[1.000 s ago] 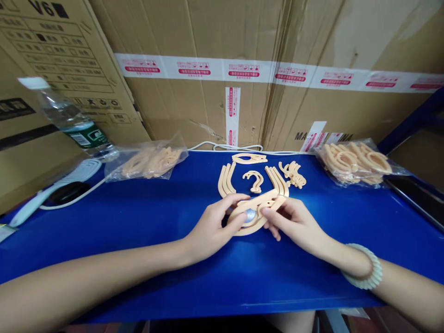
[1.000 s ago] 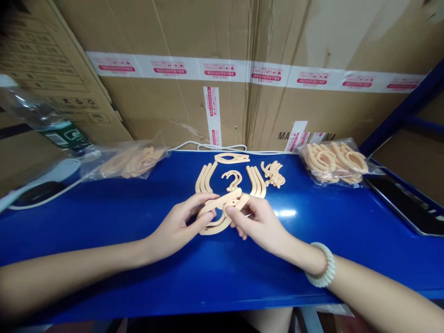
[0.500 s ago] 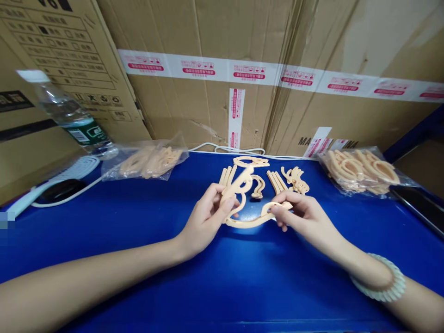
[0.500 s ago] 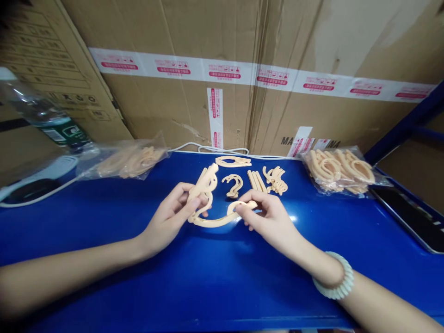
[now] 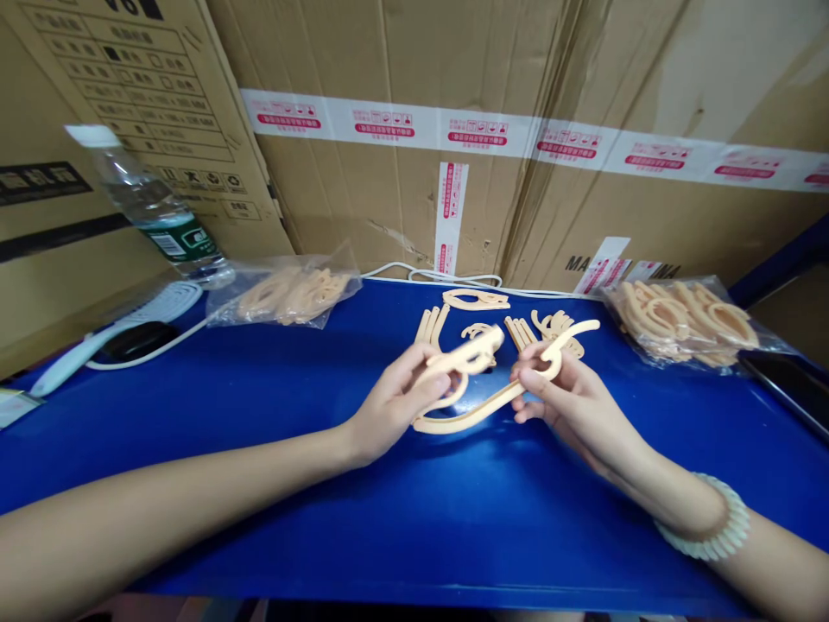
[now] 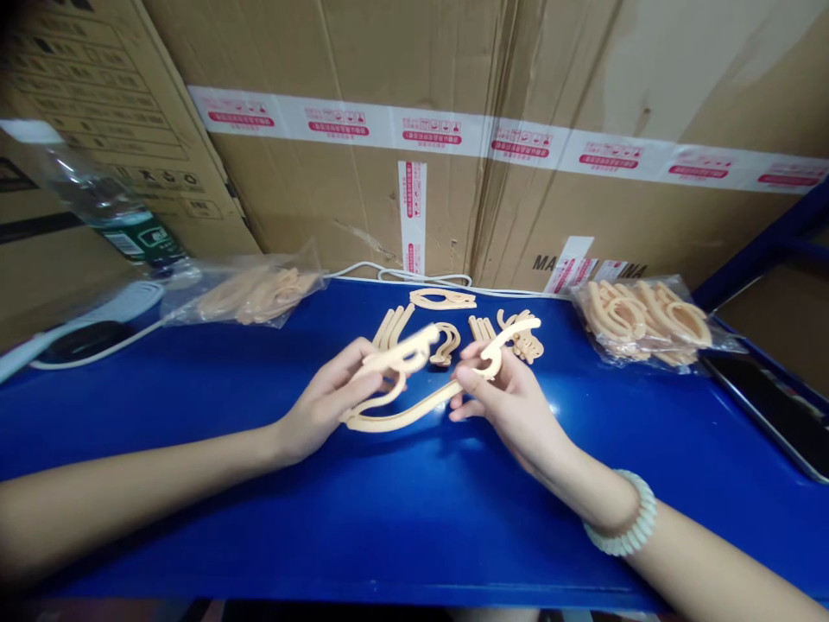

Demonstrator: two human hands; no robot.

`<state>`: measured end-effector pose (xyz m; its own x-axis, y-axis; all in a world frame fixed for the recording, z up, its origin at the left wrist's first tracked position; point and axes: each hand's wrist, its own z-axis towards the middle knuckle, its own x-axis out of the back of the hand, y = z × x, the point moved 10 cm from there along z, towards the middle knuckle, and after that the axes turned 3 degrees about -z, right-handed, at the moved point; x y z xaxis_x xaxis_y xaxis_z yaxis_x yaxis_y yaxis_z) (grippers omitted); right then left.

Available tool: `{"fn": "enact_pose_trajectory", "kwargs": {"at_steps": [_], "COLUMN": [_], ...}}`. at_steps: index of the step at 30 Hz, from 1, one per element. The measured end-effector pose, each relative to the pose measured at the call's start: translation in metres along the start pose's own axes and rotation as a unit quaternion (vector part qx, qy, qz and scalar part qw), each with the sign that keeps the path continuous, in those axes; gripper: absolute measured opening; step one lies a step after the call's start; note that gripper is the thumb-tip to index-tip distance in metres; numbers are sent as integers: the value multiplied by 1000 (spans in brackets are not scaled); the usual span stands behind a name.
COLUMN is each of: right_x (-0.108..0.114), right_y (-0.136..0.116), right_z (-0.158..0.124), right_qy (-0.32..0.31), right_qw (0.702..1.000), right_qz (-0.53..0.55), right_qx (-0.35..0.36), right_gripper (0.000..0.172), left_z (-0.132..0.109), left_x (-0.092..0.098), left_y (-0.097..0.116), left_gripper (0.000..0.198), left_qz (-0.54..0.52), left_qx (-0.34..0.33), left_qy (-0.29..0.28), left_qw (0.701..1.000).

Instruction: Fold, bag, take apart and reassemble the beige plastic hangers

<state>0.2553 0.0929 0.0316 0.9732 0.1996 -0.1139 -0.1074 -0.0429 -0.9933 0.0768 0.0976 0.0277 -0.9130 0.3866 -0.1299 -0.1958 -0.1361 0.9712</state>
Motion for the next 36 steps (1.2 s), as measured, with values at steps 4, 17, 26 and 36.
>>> {"fn": "enact_pose_trajectory", "kwargs": {"at_steps": [4, 17, 26, 36], "right_x": [-8, -27, -36, -50], "right_y": [2, -17, -36, -46], "right_z": [0, -7, -19, -39], "right_qy": [-48, -119, -123, -148], "right_qw": [999, 960, 909, 820], "right_qz": [-12, -206, -287, -393], "right_qx": [14, 146, 277, 389], "right_gripper": [32, 16, 8, 20], "left_z": [-3, -3, -10, -4], "left_x": [-25, -40, -46, -56], "left_y": [-11, -33, -20, -1], "left_gripper": [38, 35, 27, 37], "left_qz": [-76, -23, 155, 288], "left_qx": [73, 187, 96, -48], "left_qy": [-145, -228, -261, -282], "left_qw": [984, 955, 948, 914]}}
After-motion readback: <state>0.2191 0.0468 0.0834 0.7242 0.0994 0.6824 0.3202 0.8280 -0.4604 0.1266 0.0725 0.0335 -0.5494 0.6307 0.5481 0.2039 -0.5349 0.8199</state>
